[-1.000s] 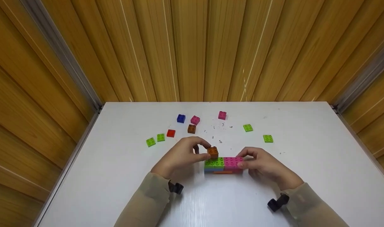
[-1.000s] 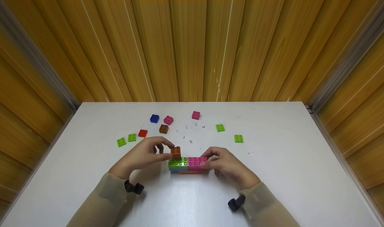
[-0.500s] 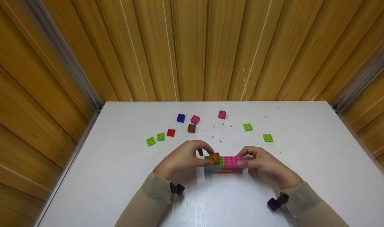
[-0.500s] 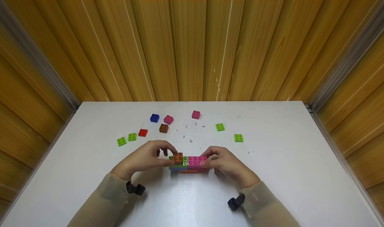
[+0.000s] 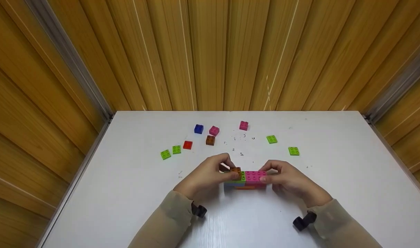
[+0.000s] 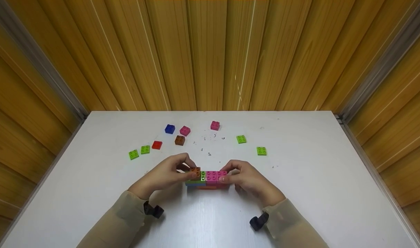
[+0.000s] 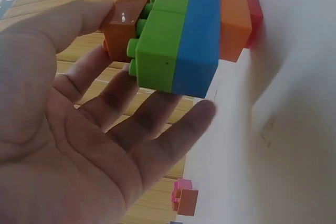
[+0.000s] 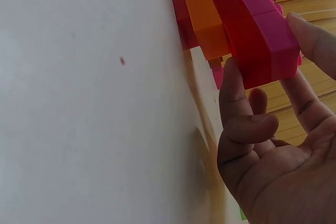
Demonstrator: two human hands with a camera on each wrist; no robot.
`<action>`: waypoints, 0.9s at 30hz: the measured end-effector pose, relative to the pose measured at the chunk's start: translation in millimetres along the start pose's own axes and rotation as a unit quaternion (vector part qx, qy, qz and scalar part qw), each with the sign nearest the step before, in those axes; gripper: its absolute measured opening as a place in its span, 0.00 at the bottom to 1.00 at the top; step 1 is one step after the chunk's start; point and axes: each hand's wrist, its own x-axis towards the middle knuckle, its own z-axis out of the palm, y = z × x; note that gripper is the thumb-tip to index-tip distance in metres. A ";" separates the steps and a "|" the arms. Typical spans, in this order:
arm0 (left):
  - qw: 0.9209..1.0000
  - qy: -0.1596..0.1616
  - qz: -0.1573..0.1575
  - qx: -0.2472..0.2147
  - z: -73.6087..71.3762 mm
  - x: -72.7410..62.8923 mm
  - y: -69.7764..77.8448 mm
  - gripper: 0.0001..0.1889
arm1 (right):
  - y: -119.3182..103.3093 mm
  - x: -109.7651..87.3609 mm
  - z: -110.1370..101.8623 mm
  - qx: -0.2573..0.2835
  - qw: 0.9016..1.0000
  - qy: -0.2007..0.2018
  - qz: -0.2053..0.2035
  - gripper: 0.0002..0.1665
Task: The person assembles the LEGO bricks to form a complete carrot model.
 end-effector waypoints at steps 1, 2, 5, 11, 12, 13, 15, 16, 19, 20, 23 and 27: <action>1.000 -0.001 -0.003 -0.003 0.2 -0.1 -0.5 0.11 | 0.2 0.0 -0.1 -0.001 1.000 0.000 0.000 0.16; 1.000 -0.003 -0.005 -0.005 0.3 -0.1 -0.8 0.11 | 0.2 0.0 -0.1 -0.002 1.000 0.000 0.000 0.16; 1.000 -0.006 -0.006 -0.009 0.1 0.2 -1.7 0.11 | -0.4 -0.4 -0.1 -0.005 1.000 0.000 0.000 0.17; 1.000 0.001 0.001 -0.018 1.2 1.9 -3.4 0.09 | -2.1 -1.2 -0.2 -0.013 1.000 0.003 0.000 0.16; 1.000 0.003 0.002 -0.019 1.6 2.3 -3.9 0.09 | -2.4 -1.4 -0.2 -0.015 1.000 0.004 0.001 0.16; 1.000 0.003 0.003 -0.020 1.9 2.4 -4.2 0.08 | -2.6 -1.6 -0.2 -0.018 1.000 0.004 0.002 0.17; 1.000 0.004 0.005 -0.022 2.0 2.7 -4.4 0.08 | -2.9 -1.8 -0.2 -0.021 1.000 0.004 0.002 0.18; 1.000 0.004 0.004 -0.021 2.0 2.9 -4.3 0.07 | -3.1 -1.9 -0.1 -0.022 1.000 0.004 0.002 0.19; 1.000 0.005 0.002 -0.018 1.8 3.6 -4.0 0.07 | -3.1 -1.9 0.1 -0.022 1.000 0.004 -0.001 0.18; 1.000 0.005 0.000 -0.015 1.7 3.6 -3.7 0.07 | -3.1 -1.9 0.2 -0.021 1.000 0.004 -0.001 0.18; 1.000 0.006 0.002 -0.006 1.5 3.1 -3.0 0.08 | -2.7 -1.4 0.7 -0.011 1.000 0.001 0.002 0.17; 1.000 0.006 0.008 0.001 1.0 1.8 -2.1 0.08 | -2.4 -0.1 1.0 -0.002 1.000 -0.001 0.008 0.21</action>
